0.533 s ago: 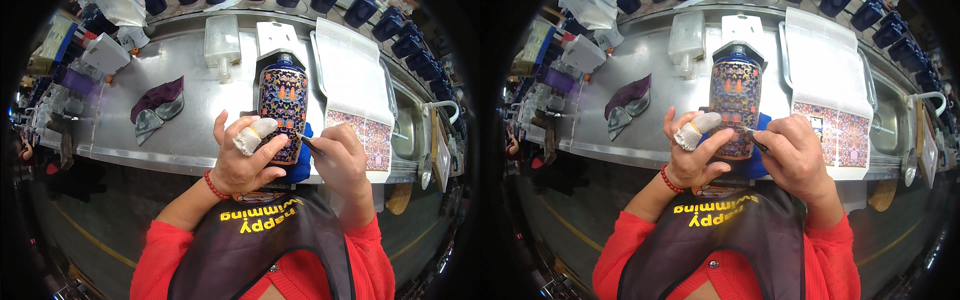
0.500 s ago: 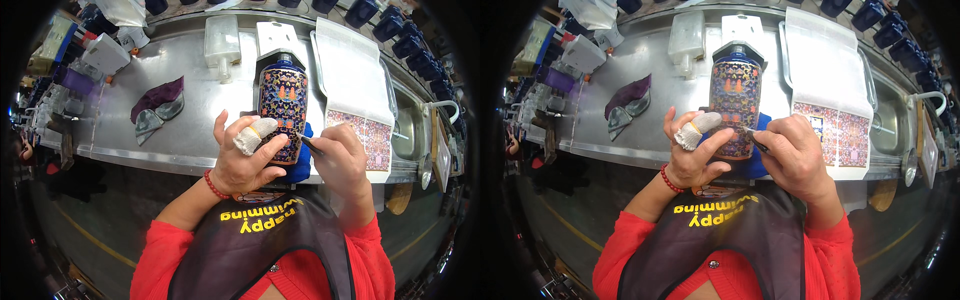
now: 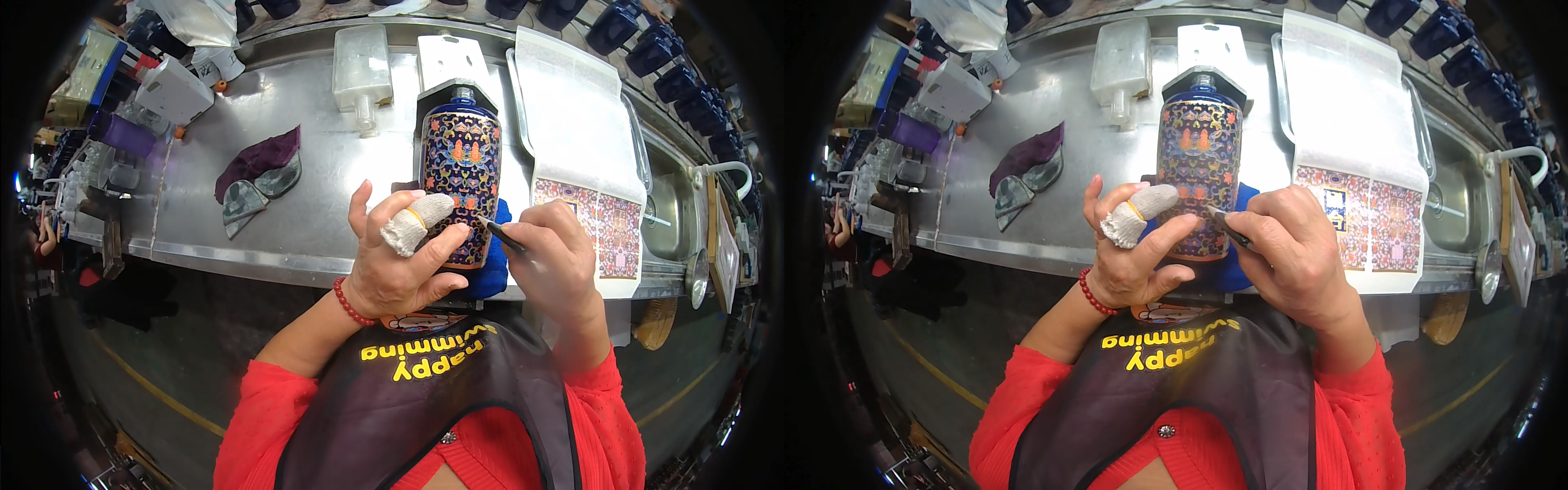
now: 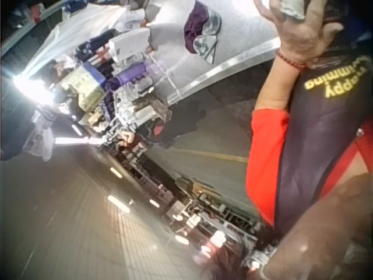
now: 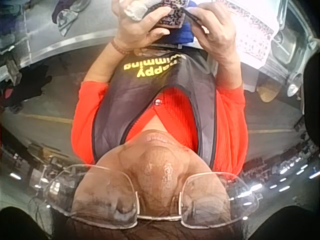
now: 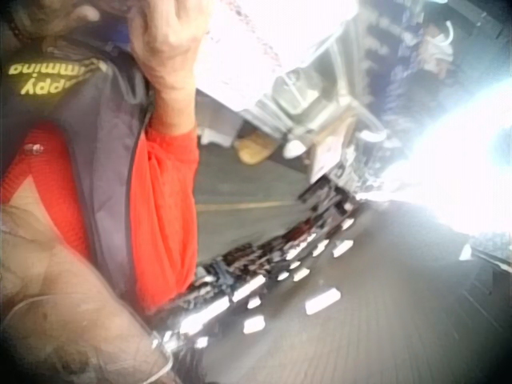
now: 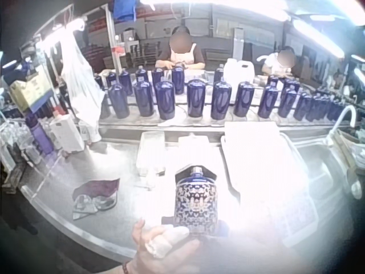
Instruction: The person applies small decorative stickers to a blue cylindrical container, smoothing each sticker with fingers and a small tool. The container is rotated to access different areas while the person works at a stainless steel workstation.
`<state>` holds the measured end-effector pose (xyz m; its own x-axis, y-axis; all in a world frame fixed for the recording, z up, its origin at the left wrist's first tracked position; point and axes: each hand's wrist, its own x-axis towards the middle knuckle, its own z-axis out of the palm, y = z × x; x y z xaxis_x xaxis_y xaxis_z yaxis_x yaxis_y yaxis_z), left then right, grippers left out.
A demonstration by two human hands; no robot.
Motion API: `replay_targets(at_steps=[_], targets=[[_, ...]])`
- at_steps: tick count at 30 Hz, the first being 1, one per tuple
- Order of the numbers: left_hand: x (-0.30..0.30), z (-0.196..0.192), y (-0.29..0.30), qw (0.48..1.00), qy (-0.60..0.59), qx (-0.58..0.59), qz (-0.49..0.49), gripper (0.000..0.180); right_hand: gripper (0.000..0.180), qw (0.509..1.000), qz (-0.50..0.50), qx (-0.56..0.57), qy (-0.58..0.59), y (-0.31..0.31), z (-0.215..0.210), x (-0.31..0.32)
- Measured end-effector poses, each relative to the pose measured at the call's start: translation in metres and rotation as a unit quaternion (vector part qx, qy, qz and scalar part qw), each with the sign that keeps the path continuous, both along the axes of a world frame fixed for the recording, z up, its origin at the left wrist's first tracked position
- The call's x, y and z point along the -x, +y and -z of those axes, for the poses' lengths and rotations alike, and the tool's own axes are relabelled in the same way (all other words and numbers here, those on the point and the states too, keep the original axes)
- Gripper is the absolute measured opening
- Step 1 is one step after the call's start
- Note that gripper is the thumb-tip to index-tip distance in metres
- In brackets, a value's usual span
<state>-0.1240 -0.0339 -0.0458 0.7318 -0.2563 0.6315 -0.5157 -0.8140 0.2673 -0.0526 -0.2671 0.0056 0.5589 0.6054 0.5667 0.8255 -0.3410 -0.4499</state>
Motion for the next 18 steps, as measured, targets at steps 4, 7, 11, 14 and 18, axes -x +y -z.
replay_targets(at_steps=[4, 7, 11, 14, 18], targets=[[-0.0005, -0.0011, 0.0009, 1.0, -0.002, -0.004, -0.005, 0.055, 0.038, 1.0, -0.002, -0.004, 0.0, 0.0015, -0.001, -0.0007], [-0.0013, -0.0019, 0.0012, 1.0, -0.006, -0.018, -0.011, 0.055, 0.039, 1.0, 0.007, -0.007, -0.011, 0.0037, -0.0015, -0.0012], [-0.0024, -0.0015, 0.0022, 0.999, -0.016, -0.025, -0.016, 0.054, 0.039, 1.0, 0.011, -0.01, -0.008, 0.0052, -0.0027, -0.001], [-0.0005, -0.0004, 0.0032, 0.999, -0.034, -0.028, -0.02, 0.054, 0.04, 1.0, 0.008, -0.013, -0.016, 0.0055, -0.0022, -0.002], [0.0016, 0.0029, -0.0014, 0.997, -0.073, -0.031, -0.013, 0.052, 0.042, 1.0, 0.018, -0.023, 0.001, 0.0051, -0.0007, 0.0002]])
